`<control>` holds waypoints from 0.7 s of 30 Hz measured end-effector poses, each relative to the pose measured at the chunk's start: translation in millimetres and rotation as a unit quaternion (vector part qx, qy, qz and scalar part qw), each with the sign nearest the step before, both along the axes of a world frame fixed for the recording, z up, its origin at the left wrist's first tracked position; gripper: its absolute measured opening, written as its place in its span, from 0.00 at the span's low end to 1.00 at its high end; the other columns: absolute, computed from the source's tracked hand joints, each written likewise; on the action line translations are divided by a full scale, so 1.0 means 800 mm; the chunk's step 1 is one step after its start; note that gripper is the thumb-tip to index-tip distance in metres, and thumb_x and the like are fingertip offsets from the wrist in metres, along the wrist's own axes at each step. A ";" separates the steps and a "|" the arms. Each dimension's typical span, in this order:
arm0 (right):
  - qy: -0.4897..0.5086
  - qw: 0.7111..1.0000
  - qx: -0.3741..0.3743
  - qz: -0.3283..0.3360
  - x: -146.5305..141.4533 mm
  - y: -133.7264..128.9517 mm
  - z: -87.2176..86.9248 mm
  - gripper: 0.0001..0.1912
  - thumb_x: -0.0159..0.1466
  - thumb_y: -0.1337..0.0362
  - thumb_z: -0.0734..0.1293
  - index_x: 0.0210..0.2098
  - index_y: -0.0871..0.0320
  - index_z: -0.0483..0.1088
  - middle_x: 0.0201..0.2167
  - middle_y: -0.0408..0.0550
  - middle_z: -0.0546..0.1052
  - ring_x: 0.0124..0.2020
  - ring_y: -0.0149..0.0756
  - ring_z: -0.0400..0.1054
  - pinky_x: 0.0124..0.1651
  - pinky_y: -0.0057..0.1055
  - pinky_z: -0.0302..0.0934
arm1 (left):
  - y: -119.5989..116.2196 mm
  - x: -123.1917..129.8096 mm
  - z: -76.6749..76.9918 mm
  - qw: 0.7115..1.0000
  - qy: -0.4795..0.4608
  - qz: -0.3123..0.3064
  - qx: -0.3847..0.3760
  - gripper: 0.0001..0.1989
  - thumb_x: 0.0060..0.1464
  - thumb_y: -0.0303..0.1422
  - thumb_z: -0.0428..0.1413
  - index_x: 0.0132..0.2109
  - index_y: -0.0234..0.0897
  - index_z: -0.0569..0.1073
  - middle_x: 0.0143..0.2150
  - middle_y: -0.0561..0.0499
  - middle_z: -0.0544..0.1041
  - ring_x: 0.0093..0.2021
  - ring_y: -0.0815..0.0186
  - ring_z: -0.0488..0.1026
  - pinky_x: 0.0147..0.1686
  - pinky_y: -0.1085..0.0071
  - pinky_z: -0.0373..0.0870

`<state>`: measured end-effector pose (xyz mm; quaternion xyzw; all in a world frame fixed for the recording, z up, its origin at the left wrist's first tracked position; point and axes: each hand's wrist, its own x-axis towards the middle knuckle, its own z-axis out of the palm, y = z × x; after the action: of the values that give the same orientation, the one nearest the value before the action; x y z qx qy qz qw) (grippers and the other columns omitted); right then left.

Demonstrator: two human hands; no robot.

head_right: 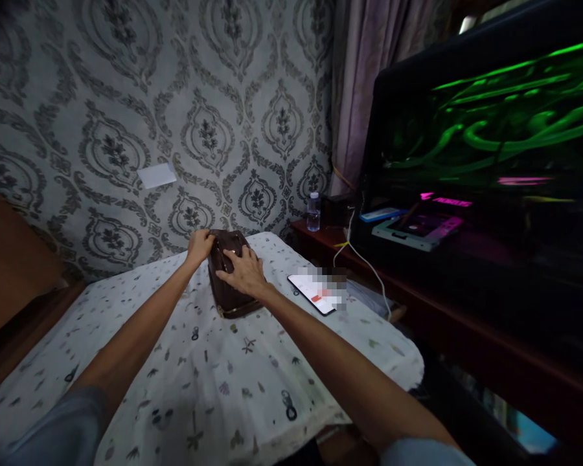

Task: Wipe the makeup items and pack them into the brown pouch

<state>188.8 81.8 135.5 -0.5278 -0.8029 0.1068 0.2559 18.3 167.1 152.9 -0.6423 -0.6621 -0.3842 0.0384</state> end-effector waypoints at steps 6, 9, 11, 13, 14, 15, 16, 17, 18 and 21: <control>0.050 0.982 -0.026 0.182 0.042 0.036 -0.018 0.53 0.52 0.38 0.71 0.70 0.51 0.51 0.69 0.59 0.54 0.71 0.60 0.43 0.68 0.57 0.45 | -0.010 0.012 -0.029 0.997 -0.063 -0.001 0.039 0.09 0.57 0.30 0.48 0.33 0.37 0.72 0.34 0.48 0.74 0.39 0.60 0.71 0.42 0.66 0.66; 0.092 0.967 -0.019 0.237 0.060 0.050 -0.032 0.58 0.51 0.40 0.73 0.71 0.56 0.47 0.71 0.60 0.50 0.73 0.57 0.36 0.70 0.54 0.40 | -0.012 0.016 -0.038 0.994 -0.091 0.000 0.064 0.07 0.57 0.29 0.49 0.32 0.39 0.69 0.35 0.48 0.73 0.42 0.60 0.70 0.45 0.66 0.66; 0.106 0.966 -0.010 0.236 0.063 0.054 -0.040 0.56 0.53 0.43 0.73 0.71 0.57 0.47 0.71 0.61 0.49 0.73 0.56 0.35 0.71 0.54 0.38 | -0.011 0.019 -0.042 0.992 -0.105 0.005 0.074 0.06 0.57 0.29 0.49 0.32 0.40 0.68 0.36 0.48 0.72 0.44 0.59 0.70 0.46 0.65 0.66; 0.109 0.966 -0.001 0.234 0.060 0.054 -0.045 0.54 0.54 0.46 0.73 0.71 0.56 0.47 0.71 0.60 0.48 0.73 0.55 0.36 0.71 0.53 0.39 | -0.011 0.021 -0.044 0.991 -0.114 0.012 0.076 0.06 0.58 0.28 0.49 0.33 0.40 0.67 0.37 0.48 0.72 0.45 0.58 0.70 0.48 0.64 0.65; 0.109 0.967 0.005 0.231 0.058 0.053 -0.046 0.53 0.55 0.47 0.73 0.71 0.56 0.47 0.71 0.60 0.49 0.73 0.54 0.37 0.70 0.53 0.40 | -0.011 0.022 -0.045 0.990 -0.116 0.016 0.075 0.06 0.58 0.28 0.49 0.33 0.40 0.67 0.38 0.47 0.72 0.46 0.58 0.70 0.48 0.64 0.65; 0.106 0.968 0.011 0.228 0.056 0.051 -0.047 0.53 0.55 0.49 0.73 0.71 0.55 0.47 0.71 0.60 0.49 0.73 0.53 0.38 0.70 0.53 0.40 | -0.011 0.023 -0.045 0.990 -0.117 0.020 0.072 0.05 0.58 0.28 0.48 0.34 0.40 0.67 0.39 0.46 0.73 0.47 0.58 0.70 0.49 0.63 0.65; 0.102 0.969 0.017 0.223 0.054 0.049 -0.046 0.52 0.56 0.50 0.73 0.72 0.56 0.46 0.71 0.60 0.49 0.73 0.53 0.39 0.71 0.52 0.41 | -0.011 0.024 -0.046 0.990 -0.118 0.024 0.069 0.05 0.58 0.28 0.48 0.35 0.39 0.67 0.40 0.46 0.73 0.48 0.57 0.69 0.50 0.63 0.65; 0.097 0.971 0.021 0.216 0.052 0.047 -0.046 0.51 0.56 0.52 0.73 0.72 0.56 0.46 0.71 0.61 0.49 0.73 0.52 0.39 0.71 0.51 0.41 | -0.012 0.025 -0.046 0.990 -0.118 0.027 0.067 0.05 0.58 0.28 0.48 0.35 0.39 0.68 0.41 0.45 0.73 0.49 0.57 0.69 0.51 0.63 0.64; 0.091 0.974 0.024 0.207 0.050 0.044 -0.045 0.51 0.57 0.54 0.73 0.72 0.58 0.46 0.71 0.62 0.49 0.73 0.52 0.39 0.71 0.50 0.41 | -0.012 0.027 -0.045 0.990 -0.118 0.030 0.064 0.06 0.58 0.27 0.47 0.36 0.39 0.68 0.42 0.44 0.73 0.50 0.57 0.69 0.52 0.62 0.64; 0.065 0.981 0.030 0.179 0.046 0.037 -0.044 0.51 0.57 0.55 0.72 0.72 0.60 0.45 0.71 0.64 0.47 0.73 0.54 0.38 0.70 0.51 0.41 | -0.015 0.029 -0.043 0.991 -0.115 0.036 0.056 0.07 0.59 0.27 0.47 0.39 0.38 0.69 0.45 0.43 0.73 0.52 0.56 0.69 0.53 0.62 0.63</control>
<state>225.8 111.0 100.2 -0.3592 -0.8689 0.1613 0.2998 41.8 154.9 118.6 -0.5665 -0.6625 -0.4899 0.0118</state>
